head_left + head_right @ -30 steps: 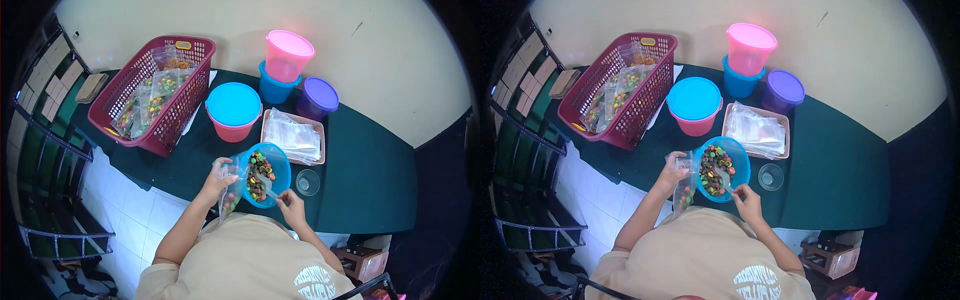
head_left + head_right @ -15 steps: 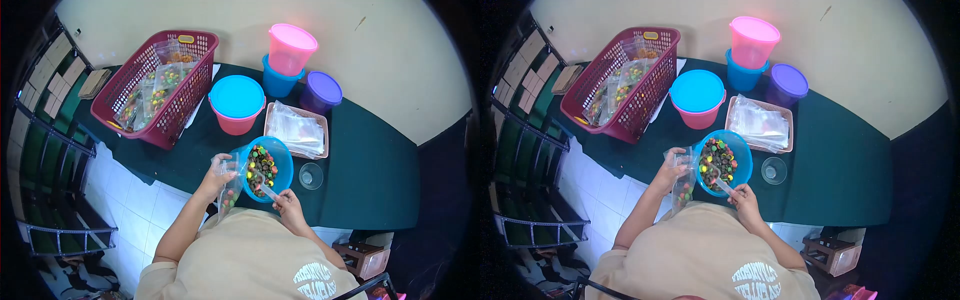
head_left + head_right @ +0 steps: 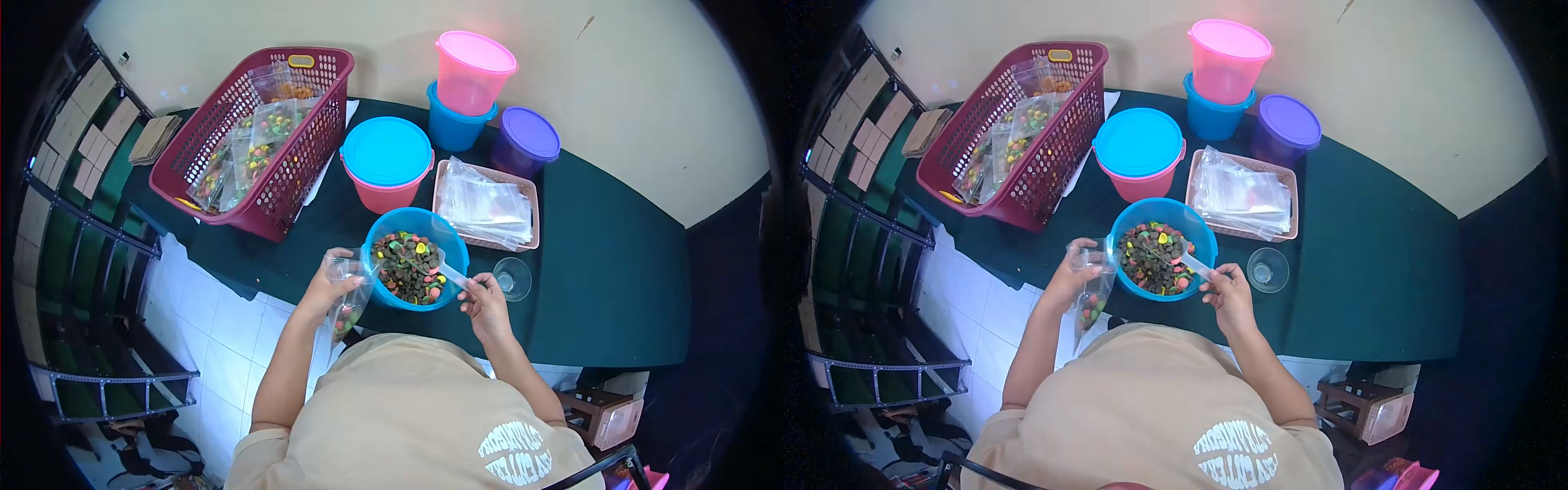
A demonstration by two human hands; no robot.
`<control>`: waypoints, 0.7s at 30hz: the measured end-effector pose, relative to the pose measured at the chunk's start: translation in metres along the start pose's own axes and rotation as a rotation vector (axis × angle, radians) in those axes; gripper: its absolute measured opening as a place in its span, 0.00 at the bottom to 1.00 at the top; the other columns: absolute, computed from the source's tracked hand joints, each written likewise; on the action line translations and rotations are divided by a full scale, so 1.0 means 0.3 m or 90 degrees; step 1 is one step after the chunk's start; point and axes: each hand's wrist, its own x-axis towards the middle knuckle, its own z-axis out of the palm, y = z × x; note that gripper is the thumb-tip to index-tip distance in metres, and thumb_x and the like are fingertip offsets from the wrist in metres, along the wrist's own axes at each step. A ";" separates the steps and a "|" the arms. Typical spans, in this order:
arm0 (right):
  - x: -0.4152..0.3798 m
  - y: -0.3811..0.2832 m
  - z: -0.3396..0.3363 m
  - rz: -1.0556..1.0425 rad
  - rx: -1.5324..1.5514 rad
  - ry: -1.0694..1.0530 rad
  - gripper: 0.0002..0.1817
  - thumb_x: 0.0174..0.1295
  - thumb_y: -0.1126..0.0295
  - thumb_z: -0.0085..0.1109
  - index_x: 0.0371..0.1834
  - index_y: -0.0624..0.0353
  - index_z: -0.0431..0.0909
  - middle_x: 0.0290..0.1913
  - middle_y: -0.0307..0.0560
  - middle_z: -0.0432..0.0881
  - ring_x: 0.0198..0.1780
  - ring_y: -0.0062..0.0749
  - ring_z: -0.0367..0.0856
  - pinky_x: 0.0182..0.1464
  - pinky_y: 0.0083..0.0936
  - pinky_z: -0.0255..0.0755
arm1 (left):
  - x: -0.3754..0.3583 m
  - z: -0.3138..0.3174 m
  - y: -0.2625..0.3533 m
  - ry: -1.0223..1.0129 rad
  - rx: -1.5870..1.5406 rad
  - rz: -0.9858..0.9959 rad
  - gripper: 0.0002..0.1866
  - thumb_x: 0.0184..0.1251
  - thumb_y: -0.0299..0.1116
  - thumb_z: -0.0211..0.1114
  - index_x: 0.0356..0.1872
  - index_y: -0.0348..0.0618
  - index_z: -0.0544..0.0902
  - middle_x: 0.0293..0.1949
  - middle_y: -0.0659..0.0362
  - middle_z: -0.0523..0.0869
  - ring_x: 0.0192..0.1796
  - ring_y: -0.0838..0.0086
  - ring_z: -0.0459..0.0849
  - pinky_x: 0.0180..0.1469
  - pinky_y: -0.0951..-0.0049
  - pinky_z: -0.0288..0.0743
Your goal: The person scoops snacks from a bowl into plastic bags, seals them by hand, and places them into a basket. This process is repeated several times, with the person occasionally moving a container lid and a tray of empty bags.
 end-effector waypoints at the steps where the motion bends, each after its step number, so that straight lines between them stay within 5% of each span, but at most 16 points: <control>1: 0.002 -0.010 0.004 -0.005 -0.019 0.006 0.07 0.65 0.72 0.56 0.41 0.54 0.67 0.35 0.43 0.79 0.32 0.25 0.80 0.27 0.19 0.73 | -0.004 -0.011 -0.001 0.012 0.018 -0.004 0.33 0.53 0.31 0.73 0.59 0.46 0.66 0.49 0.56 0.79 0.51 0.71 0.78 0.54 0.67 0.72; 9: 0.030 -0.048 0.019 -0.051 -0.042 0.007 0.08 0.66 0.70 0.55 0.42 0.53 0.66 0.35 0.43 0.79 0.33 0.26 0.81 0.32 0.21 0.78 | -0.037 -0.058 0.004 0.088 0.190 -0.044 0.37 0.50 0.36 0.75 0.59 0.47 0.64 0.49 0.52 0.79 0.52 0.66 0.79 0.52 0.65 0.73; 12: 0.039 -0.065 0.024 -0.061 -0.056 0.001 0.08 0.66 0.70 0.55 0.42 0.53 0.66 0.34 0.43 0.79 0.32 0.25 0.81 0.32 0.21 0.78 | -0.056 -0.043 0.021 0.099 0.226 -0.081 0.40 0.48 0.38 0.77 0.61 0.45 0.63 0.51 0.51 0.80 0.50 0.69 0.80 0.43 0.69 0.77; 16: 0.039 -0.094 0.034 -0.079 -0.058 -0.007 0.08 0.67 0.70 0.55 0.42 0.53 0.66 0.31 0.42 0.79 0.31 0.24 0.80 0.32 0.21 0.78 | -0.090 0.022 0.061 0.113 0.392 -0.045 0.45 0.41 0.43 0.80 0.61 0.44 0.64 0.50 0.47 0.80 0.52 0.65 0.81 0.52 0.62 0.76; 18: 0.041 -0.106 0.044 -0.081 -0.060 -0.013 0.08 0.67 0.70 0.55 0.42 0.53 0.66 0.31 0.42 0.79 0.30 0.23 0.80 0.32 0.21 0.78 | -0.096 0.047 0.071 0.154 0.602 0.051 0.46 0.37 0.44 0.81 0.61 0.44 0.65 0.52 0.47 0.79 0.56 0.60 0.78 0.63 0.51 0.67; 21: 0.034 -0.126 0.066 -0.077 -0.065 -0.020 0.08 0.67 0.70 0.55 0.42 0.53 0.65 0.30 0.41 0.78 0.29 0.23 0.80 0.32 0.22 0.79 | -0.113 0.097 0.120 0.188 0.749 0.161 0.50 0.34 0.46 0.81 0.62 0.44 0.65 0.57 0.50 0.77 0.62 0.56 0.74 0.70 0.48 0.54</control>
